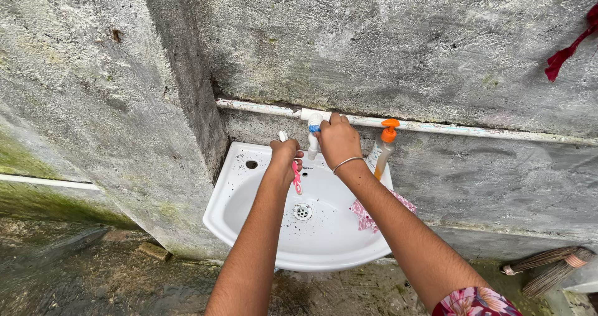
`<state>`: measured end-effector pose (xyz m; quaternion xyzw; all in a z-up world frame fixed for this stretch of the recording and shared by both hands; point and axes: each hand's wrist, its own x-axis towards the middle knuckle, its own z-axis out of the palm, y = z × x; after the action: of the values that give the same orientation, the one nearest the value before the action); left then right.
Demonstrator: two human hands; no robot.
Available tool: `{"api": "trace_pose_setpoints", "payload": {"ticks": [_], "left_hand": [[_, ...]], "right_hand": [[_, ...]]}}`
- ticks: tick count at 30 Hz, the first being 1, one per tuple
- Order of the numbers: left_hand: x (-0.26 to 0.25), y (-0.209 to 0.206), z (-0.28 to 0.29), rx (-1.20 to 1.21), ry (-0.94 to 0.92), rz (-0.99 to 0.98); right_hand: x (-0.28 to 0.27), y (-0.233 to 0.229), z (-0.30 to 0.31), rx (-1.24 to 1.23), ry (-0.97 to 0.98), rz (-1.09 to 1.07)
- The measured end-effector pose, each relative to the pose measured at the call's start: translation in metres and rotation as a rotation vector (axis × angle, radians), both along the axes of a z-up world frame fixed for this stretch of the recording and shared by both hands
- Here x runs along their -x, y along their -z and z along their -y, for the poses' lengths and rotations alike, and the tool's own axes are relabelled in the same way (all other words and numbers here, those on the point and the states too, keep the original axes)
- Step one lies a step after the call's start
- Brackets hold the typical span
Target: The person cleans an outdoor sink and the connected pipes with a cloth, wiping the basin and the surrounding wall surface.
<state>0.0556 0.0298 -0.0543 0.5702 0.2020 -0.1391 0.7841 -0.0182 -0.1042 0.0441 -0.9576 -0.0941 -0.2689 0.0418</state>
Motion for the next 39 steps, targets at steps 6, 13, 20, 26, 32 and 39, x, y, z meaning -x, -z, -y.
{"api": "trace_pose_setpoints", "payload": {"ticks": [6,13,20,26,32,39], "left_hand": [[-0.001,0.009,-0.002,0.072,0.06,0.038],[0.011,0.011,0.003,0.109,0.106,0.04],[-0.005,0.071,0.022,0.15,-0.039,0.021],[-0.013,0.093,0.029,0.443,-0.084,-0.012],[0.002,0.062,0.016,0.193,-0.144,-0.081],[0.003,0.056,0.014,0.2,-0.058,-0.036]], "right_hand": [[-0.024,0.007,0.002,0.036,-0.054,-0.076],[-0.039,-0.002,-0.001,0.0,-0.008,-0.201],[-0.047,-0.012,-0.016,-0.032,0.135,-0.313],[-0.025,-0.027,0.01,0.117,-0.164,-0.272],[-0.029,-0.052,0.04,0.547,-0.637,-0.158],[-0.071,-0.06,0.053,0.779,-1.001,-0.125]]}}
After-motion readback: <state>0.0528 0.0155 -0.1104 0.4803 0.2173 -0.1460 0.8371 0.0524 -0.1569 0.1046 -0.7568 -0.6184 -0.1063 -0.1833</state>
